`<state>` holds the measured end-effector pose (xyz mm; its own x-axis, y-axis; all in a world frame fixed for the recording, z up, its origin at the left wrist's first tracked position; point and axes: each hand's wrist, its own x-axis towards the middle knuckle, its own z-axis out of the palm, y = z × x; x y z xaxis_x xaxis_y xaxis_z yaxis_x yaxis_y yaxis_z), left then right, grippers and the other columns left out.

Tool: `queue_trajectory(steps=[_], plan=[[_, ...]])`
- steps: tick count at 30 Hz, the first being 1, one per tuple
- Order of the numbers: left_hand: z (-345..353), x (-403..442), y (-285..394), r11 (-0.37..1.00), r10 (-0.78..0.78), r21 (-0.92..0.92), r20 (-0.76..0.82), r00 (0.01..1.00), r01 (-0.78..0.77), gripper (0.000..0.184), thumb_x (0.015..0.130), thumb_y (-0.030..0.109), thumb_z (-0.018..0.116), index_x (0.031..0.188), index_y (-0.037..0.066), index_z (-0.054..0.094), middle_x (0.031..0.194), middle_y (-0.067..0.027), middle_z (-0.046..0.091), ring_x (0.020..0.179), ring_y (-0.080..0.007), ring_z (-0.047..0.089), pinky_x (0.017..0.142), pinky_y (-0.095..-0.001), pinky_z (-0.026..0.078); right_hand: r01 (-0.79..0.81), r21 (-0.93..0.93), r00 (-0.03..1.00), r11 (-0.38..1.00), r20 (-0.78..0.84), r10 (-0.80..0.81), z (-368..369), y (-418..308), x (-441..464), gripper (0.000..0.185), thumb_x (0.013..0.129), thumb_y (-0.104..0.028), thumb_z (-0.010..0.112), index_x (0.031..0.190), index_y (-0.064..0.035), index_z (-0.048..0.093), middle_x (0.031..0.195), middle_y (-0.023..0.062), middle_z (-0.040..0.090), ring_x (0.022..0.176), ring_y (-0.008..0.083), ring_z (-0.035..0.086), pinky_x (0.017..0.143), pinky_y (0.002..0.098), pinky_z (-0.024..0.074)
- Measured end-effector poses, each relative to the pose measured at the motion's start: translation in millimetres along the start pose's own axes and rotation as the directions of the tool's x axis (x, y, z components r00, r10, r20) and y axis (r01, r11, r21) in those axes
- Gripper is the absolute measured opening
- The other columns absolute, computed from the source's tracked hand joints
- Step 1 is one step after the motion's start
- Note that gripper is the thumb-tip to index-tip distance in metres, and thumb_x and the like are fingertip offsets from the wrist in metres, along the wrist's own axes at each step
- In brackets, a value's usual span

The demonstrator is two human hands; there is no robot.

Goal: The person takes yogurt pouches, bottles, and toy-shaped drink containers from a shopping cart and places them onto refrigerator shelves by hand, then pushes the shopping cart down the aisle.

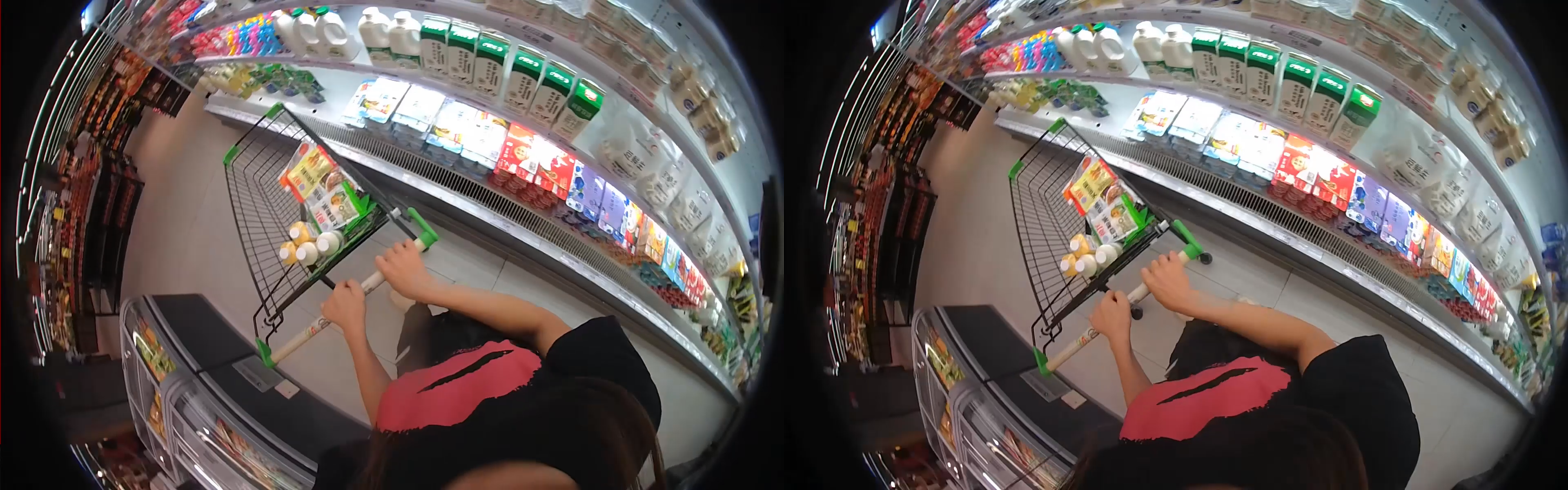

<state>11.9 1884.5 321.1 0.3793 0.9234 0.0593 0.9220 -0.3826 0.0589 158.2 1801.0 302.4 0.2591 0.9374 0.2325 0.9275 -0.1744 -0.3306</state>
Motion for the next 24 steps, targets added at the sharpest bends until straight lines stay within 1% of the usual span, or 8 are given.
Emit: queue_trajectory(steps=[3, 4, 10, 14, 16, 17, 19, 24], plan=[[5, -34, 18, 0.999, -0.003, -0.039, -0.172, 0.985, -0.003, 0.024, 0.081, 0.025, 0.054, 0.070, 0.011, 0.070, 0.059, -0.0160, 0.064, 0.054, -0.0346, 0.061, 0.065, -0.0451, 0.042, 0.072, -0.007, 0.997, 0.997, -0.027, -0.072, -11, 13, -28, 0.003, 0.078, -0.014, 0.060, 0.077, -0.0114, 0.059, 0.074, 0.0073, 0.062, 0.077, 0.0242, 0.061, 0.075, 0.0410, 0.0403], [3, -43, 21, 0.999, -0.039, -0.018, -0.175, 0.984, 0.036, 0.024, 0.081, 0.025, 0.054, 0.070, 0.011, 0.070, 0.059, -0.0160, 0.064, 0.054, -0.0346, 0.061, 0.065, -0.0451, 0.042, 0.106, 0.021, 0.994, 0.994, -0.020, -0.106, -13, 15, -37, 0.003, 0.078, -0.014, 0.060, 0.077, -0.0114, 0.059, 0.074, 0.0073, 0.062, 0.077, 0.0242, 0.061, 0.075, 0.0410, 0.0403], [1, -106, 51, 0.997, -0.021, -0.074, -0.126, 0.992, 0.012, 0.023, 0.079, 0.025, 0.055, 0.067, 0.011, 0.069, 0.055, -0.0145, 0.061, 0.054, -0.0328, 0.060, 0.063, -0.0449, 0.041, 0.115, -0.039, 0.987, 0.993, 0.121, -0.110, -34, 34, -93, 0.004, 0.075, -0.012, 0.063, 0.076, -0.0108, 0.059, 0.071, 0.0065, 0.062, 0.071, 0.0243, 0.062, 0.071, 0.0383, 0.0410], [-16, -146, 68, 0.991, -0.045, -0.127, -0.092, 0.995, 0.033, 0.030, 0.083, 0.033, 0.057, 0.067, 0.011, 0.071, 0.057, -0.0155, 0.063, 0.056, -0.0329, 0.062, 0.063, -0.0444, 0.041, 0.173, 0.005, 0.983, 0.985, 0.060, -0.173, -55, 44, -134, 0.005, 0.073, -0.013, 0.064, 0.075, -0.0118, 0.059, 0.070, 0.0057, 0.061, 0.069, 0.0245, 0.062, 0.068, 0.0389, 0.0403], [-26, -159, 77, 0.971, -0.066, -0.210, 0.226, 0.972, 0.114, 0.046, 0.088, 0.051, 0.054, 0.077, 0.011, 0.075, 0.067, -0.0173, 0.068, 0.067, -0.0335, 0.068, 0.069, -0.0446, 0.046, 0.150, 0.007, 0.985, 0.989, 0.080, -0.150, -68, 49, -152, 0.004, 0.075, -0.013, 0.062, 0.075, -0.0121, 0.058, 0.072, 0.0066, 0.062, 0.070, 0.0251, 0.061, 0.071, 0.0395, 0.0404], [-29, -166, 80, 0.971, -0.060, -0.213, 0.225, 0.973, 0.109, 0.046, 0.088, 0.051, 0.054, 0.077, 0.011, 0.075, 0.067, -0.0173, 0.068, 0.067, -0.0335, 0.068, 0.069, -0.0446, 0.046, 0.129, 0.006, 0.988, 0.992, 0.086, -0.129, -69, 51, -163, 0.007, 0.073, -0.013, 0.064, 0.073, -0.0118, 0.057, 0.072, 0.0063, 0.060, 0.073, 0.0253, 0.061, 0.071, 0.0397, 0.0394], [-37, -178, 83, 0.950, 0.014, -0.278, 0.490, 0.872, 0.141, 0.068, 0.085, 0.072, 0.048, 0.089, 0.010, 0.076, 0.080, -0.0187, 0.072, 0.081, -0.0340, 0.070, 0.075, -0.0438, 0.050, 0.090, 0.007, 0.994, 0.996, 0.062, -0.090, -76, 51, -183, 0.008, 0.071, -0.012, 0.065, 0.073, -0.0115, 0.058, 0.072, 0.0065, 0.060, 0.076, 0.0255, 0.060, 0.073, 0.0402, 0.0399], [-53, -221, 117, 0.957, 0.123, -0.284, 0.590, 0.798, 0.063, 0.083, 0.080, 0.083, 0.044, 0.097, 0.009, 0.075, 0.087, -0.0184, 0.072, 0.087, -0.0343, 0.070, 0.077, -0.0428, 0.053, 0.011, -0.005, 1.000, 1.000, -0.004, -0.011, -102, 63, -232, 0.011, 0.064, -0.010, 0.068, 0.072, -0.0103, 0.060, 0.074, 0.0073, 0.059, 0.082, 0.0262, 0.059, 0.082, 0.0424, 0.0406]])
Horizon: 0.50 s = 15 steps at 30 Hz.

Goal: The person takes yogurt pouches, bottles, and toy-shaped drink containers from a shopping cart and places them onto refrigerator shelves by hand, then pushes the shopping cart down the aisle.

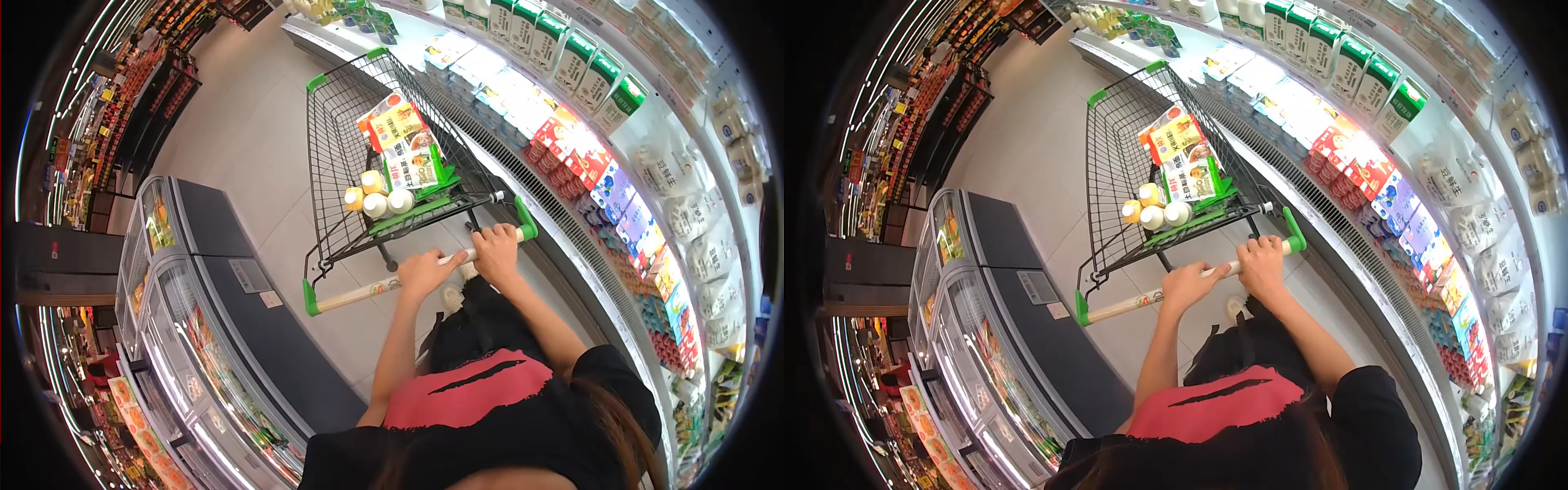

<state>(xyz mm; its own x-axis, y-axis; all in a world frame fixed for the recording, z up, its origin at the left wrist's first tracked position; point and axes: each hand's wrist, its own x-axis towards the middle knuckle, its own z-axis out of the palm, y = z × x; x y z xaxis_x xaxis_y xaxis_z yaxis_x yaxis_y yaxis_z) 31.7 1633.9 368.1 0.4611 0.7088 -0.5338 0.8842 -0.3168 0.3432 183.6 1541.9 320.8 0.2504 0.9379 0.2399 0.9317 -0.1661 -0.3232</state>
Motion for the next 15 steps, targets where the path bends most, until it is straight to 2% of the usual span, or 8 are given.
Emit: queue_trajectory(steps=[2, 5, 8, 10, 11, 13, 15], plan=[[10, -11, 6, 1.000, 0.019, 0.005, 0.021, 1.000, -0.019, 0.085, 0.078, 0.085, 0.043, 0.096, 0.008, 0.075, 0.087, -0.0182, 0.072, 0.086, -0.0345, 0.070, 0.076, -0.0429, 0.053, -0.025, -0.005, 1.000, 1.000, -0.003, 0.025, -8, 6, -16, 0.011, 0.063, -0.009, 0.068, 0.072, -0.0099, 0.062, 0.073, 0.0076, 0.059, 0.082, 0.0273, 0.059, 0.088, 0.0442, 0.0401], [27, -23, 19, 0.998, 0.038, 0.045, 0.107, 0.994, -0.043, 0.087, 0.079, 0.085, 0.042, 0.095, 0.006, 0.074, 0.086, -0.0170, 0.072, 0.087, -0.0346, 0.070, 0.078, -0.0438, 0.053, -0.025, -0.002, 1.000, 1.000, -0.002, 0.025, -20, 17, -42, 0.011, 0.063, -0.010, 0.068, 0.072, -0.0097, 0.063, 0.073, 0.0075, 0.059, 0.083, 0.0272, 0.059, 0.089, 0.0435, 0.0399], [42, -27, 29, 0.992, 0.106, 0.055, 0.165, 0.981, -0.116, 0.091, 0.080, 0.085, 0.040, 0.092, 0.002, 0.072, 0.081, -0.0183, 0.071, 0.081, -0.0337, 0.071, 0.072, -0.0429, 0.054, -0.006, -0.034, 0.999, 0.999, 0.034, 0.007, -28, 28, -66, 0.010, 0.063, -0.012, 0.069, 0.072, -0.0098, 0.063, 0.074, 0.0075, 0.061, 0.082, 0.0266, 0.059, 0.089, 0.0436, 0.0397], [47, -30, 35, 0.998, 0.059, -0.038, 0.417, 0.907, -0.047, 0.095, 0.079, 0.086, 0.040, 0.090, -0.003, 0.070, 0.077, -0.0195, 0.068, 0.069, -0.0305, 0.070, 0.063, -0.0396, 0.054, -0.011, -0.059, 1.000, 0.998, 0.021, 0.013, -31, 35, -82, 0.011, 0.063, -0.013, 0.069, 0.071, -0.0098, 0.063, 0.073, 0.0072, 0.062, 0.081, 0.0260, 0.059, 0.088, 0.0427, 0.0397], [47, -34, 38, 0.998, 0.068, -0.035, 0.420, 0.905, -0.059, 0.095, 0.079, 0.086, 0.040, 0.090, -0.003, 0.070, 0.077, -0.0195, 0.068, 0.069, -0.0305, 0.070, 0.063, -0.0396, 0.054, -0.006, -0.028, 0.999, 1.000, 0.036, 0.007, -32, 38, -89, 0.010, 0.063, -0.014, 0.069, 0.071, -0.0099, 0.064, 0.072, 0.0070, 0.062, 0.080, 0.0255, 0.059, 0.086, 0.0419, 0.0395], [53, -42, 47, 0.993, 0.043, -0.118, 0.505, 0.862, 0.019, 0.094, 0.079, 0.084, 0.045, 0.095, -0.006, 0.065, 0.074, -0.0116, 0.063, 0.063, -0.0209, 0.067, 0.047, -0.0305, 0.052, 0.011, -0.018, 0.999, 1.000, 0.049, -0.010, -39, 43, -103, 0.009, 0.065, -0.016, 0.068, 0.071, -0.0107, 0.066, 0.071, 0.0063, 0.063, 0.079, 0.0244, 0.061, 0.082, 0.0398, 0.0389], [75, -42, 41, 0.991, -0.023, -0.096, 0.560, 0.828, 0.092, 0.097, 0.075, 0.086, 0.047, 0.097, -0.007, 0.065, 0.079, -0.0130, 0.063, 0.062, -0.0219, 0.066, 0.048, -0.0310, 0.054, 0.023, -0.032, 0.997, 0.999, 0.074, -0.020, -37, 50, -121, 0.009, 0.066, -0.017, 0.068, 0.072, -0.0109, 0.066, 0.071, 0.0062, 0.064, 0.078, 0.0243, 0.061, 0.081, 0.0395, 0.0390]])
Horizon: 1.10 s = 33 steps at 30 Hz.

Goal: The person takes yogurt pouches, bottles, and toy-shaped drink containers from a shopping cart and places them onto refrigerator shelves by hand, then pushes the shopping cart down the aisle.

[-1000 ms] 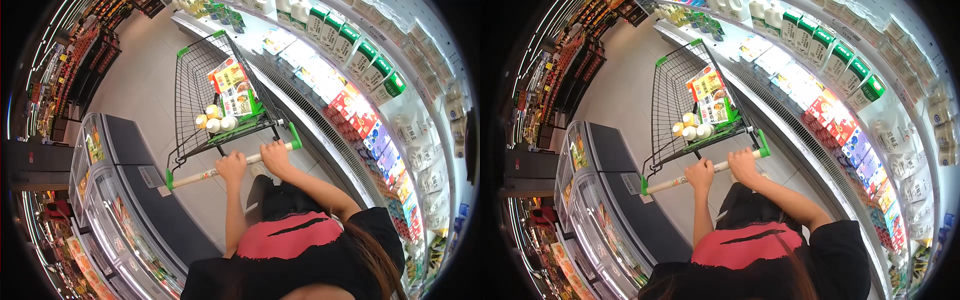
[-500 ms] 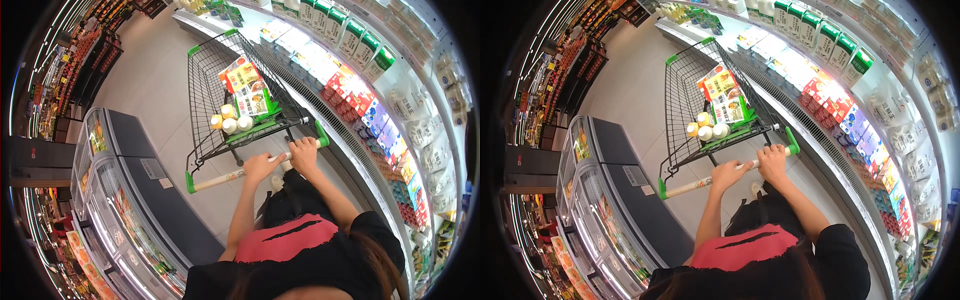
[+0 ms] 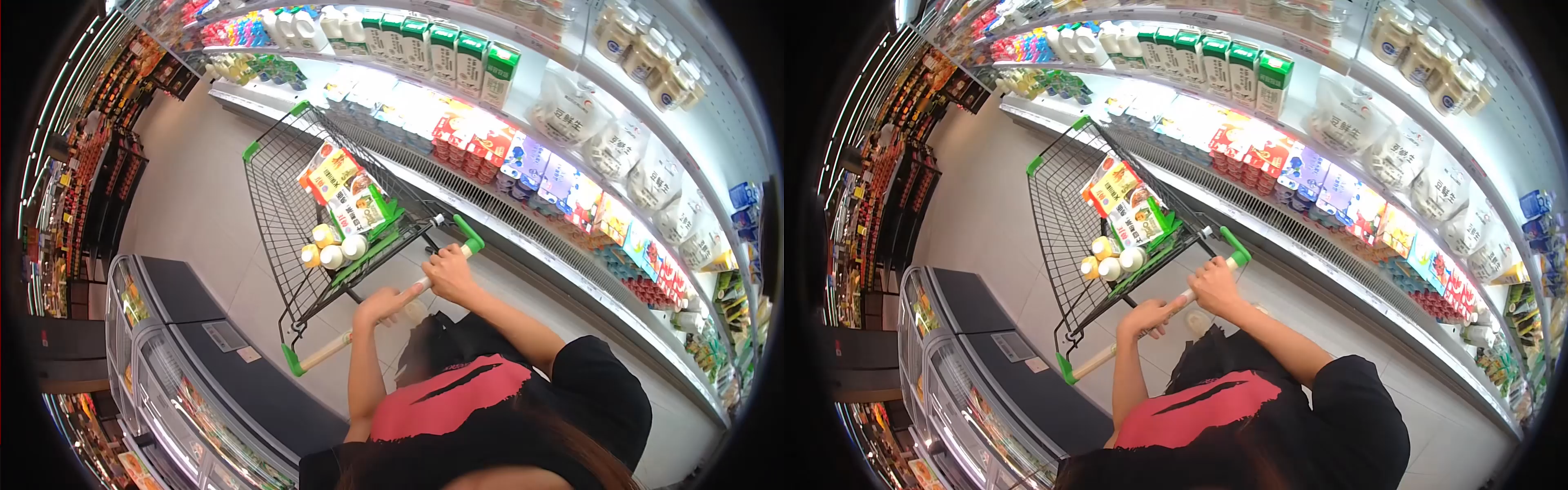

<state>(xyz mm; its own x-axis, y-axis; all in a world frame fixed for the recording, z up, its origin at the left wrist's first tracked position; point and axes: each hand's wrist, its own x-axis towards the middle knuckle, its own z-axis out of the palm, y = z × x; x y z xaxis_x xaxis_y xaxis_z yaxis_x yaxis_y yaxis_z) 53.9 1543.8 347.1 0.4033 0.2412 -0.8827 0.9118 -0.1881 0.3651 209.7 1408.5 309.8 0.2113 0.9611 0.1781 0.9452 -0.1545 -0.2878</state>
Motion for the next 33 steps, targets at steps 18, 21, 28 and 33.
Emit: queue_trajectory(steps=[18, 21, 28, 33], plan=[[186, -40, 37, 0.999, 0.043, -0.002, -0.397, 0.917, -0.047, 0.072, 0.078, 0.078, 0.054, 0.078, 0.009, 0.075, 0.064, -0.0042, 0.065, 0.066, -0.0162, 0.064, 0.064, -0.0325, 0.047, 0.188, 0.089, 0.928, 0.978, 0.310, -0.207, -31, 51, -135, 0.006, 0.071, -0.016, 0.068, 0.071, -0.0110, 0.072, 0.071, 0.0104, 0.071, 0.068, 0.0276, 0.071, 0.056, 0.0373, 0.0536], [209, -44, 39, 1.000, 0.004, 0.005, -0.393, 0.919, -0.002, 0.072, 0.078, 0.079, 0.052, 0.077, 0.011, 0.075, 0.060, -0.0027, 0.064, 0.065, -0.0161, 0.064, 0.064, -0.0331, 0.047, 0.172, 0.083, 0.918, 0.982, 0.347, -0.191, -40, 55, -158, 0.008, 0.071, -0.017, 0.068, 0.071, -0.0103, 0.072, 0.071, 0.0103, 0.071, 0.068, 0.0281, 0.071, 0.059, 0.0383, 0.0541], [262, -60, 63, 0.988, 0.028, 0.147, -0.511, 0.859, 0.056, 0.077, 0.079, 0.081, 0.048, 0.078, 0.009, 0.075, 0.065, -0.0087, 0.067, 0.069, -0.0257, 0.068, 0.067, -0.0370, 0.049, 0.161, 0.068, 0.952, 0.985, 0.253, -0.174, -56, 74, -208, 0.008, 0.071, -0.018, 0.067, 0.073, -0.0119, 0.072, 0.072, 0.0080, 0.069, 0.071, 0.0270, 0.070, 0.062, 0.0396, 0.0521], [295, -80, 93, 0.985, 0.086, 0.172, -0.524, 0.847, 0.006, 0.080, 0.080, 0.081, 0.046, 0.080, 0.005, 0.074, 0.079, -0.0168, 0.070, 0.081, -0.0338, 0.069, 0.072, -0.0412, 0.051, 0.110, 0.030, 0.994, 0.993, -0.021, -0.110, -79, 80, -251, 0.006, 0.069, -0.018, 0.066, 0.072, -0.0136, 0.070, 0.077, 0.0066, 0.065, 0.084, 0.0243, 0.062, 0.085, 0.0389, 0.0423]])
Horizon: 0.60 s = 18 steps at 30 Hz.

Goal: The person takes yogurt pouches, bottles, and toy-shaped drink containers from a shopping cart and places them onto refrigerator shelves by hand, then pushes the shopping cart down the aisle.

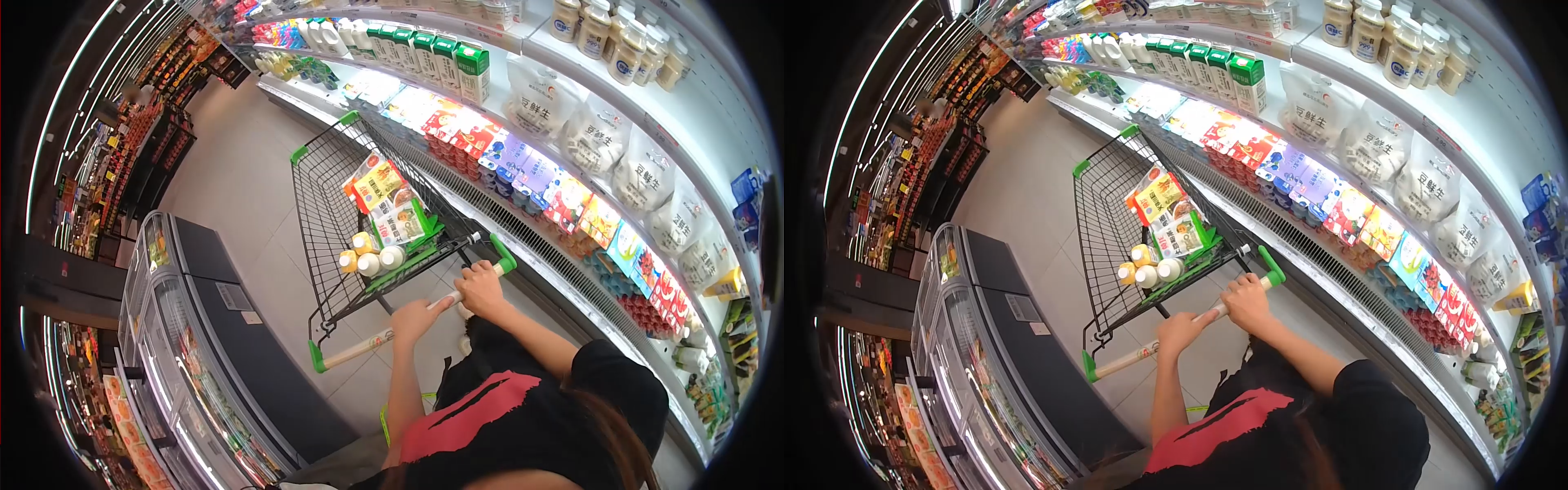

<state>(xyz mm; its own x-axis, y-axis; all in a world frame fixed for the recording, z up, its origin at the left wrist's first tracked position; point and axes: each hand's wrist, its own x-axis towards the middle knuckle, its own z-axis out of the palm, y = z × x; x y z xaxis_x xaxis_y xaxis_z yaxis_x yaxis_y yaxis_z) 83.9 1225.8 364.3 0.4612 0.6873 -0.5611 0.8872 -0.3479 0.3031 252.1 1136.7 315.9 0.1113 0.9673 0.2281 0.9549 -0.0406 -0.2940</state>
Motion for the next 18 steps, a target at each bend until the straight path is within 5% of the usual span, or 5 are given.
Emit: queue_trajectory(steps=[8, 11, 18], plan=[[39, -44, 36, 1.000, 0.010, 0.019, -0.010, 1.000, -0.010, 0.079, 0.083, 0.077, 0.045, 0.089, 0.004, 0.075, 0.087, -0.0207, 0.071, 0.088, -0.0393, 0.067, 0.080, -0.0446, 0.049, 0.018, -0.065, 0.999, 0.998, 0.037, -0.016, -16, 11, -64, 0.006, 0.068, -0.020, 0.066, 0.065, -0.0148, 0.068, 0.073, 0.0035, 0.064, 0.078, 0.0214, 0.060, 0.078, 0.0373, 0.0383], [63, -50, 34, 0.999, 0.025, 0.034, -0.030, 0.999, -0.024, 0.074, 0.082, 0.077, 0.045, 0.085, 0.010, 0.076, 0.075, -0.0146, 0.069, 0.081, -0.0330, 0.068, 0.073, -0.0411, 0.049, -0.001, -0.102, 0.998, 0.995, 0.061, 0.007, -19, 11, -87, 0.007, 0.067, -0.022, 0.067, 0.066, -0.0152, 0.067, 0.070, 0.0020, 0.064, 0.076, 0.0212, 0.061, 0.077, 0.0369, 0.0387], [81, -96, 70, 0.999, 0.003, 0.047, 0.014, 1.000, -0.004, 0.074, 0.084, 0.076, 0.044, 0.090, 0.009, 0.076, 0.082, -0.0168, 0.070, 0.087, -0.0357, 0.067, 0.076, -0.0440, 0.049, 0.074, -0.054, 0.989, 0.996, 0.129, -0.067, -31, 18, -131, 0.008, 0.068, -0.023, 0.066, 0.067, -0.0154, 0.066, 0.068, 0.0024, 0.064, 0.074, 0.0220, 0.062, 0.074, 0.0371, 0.0415]])
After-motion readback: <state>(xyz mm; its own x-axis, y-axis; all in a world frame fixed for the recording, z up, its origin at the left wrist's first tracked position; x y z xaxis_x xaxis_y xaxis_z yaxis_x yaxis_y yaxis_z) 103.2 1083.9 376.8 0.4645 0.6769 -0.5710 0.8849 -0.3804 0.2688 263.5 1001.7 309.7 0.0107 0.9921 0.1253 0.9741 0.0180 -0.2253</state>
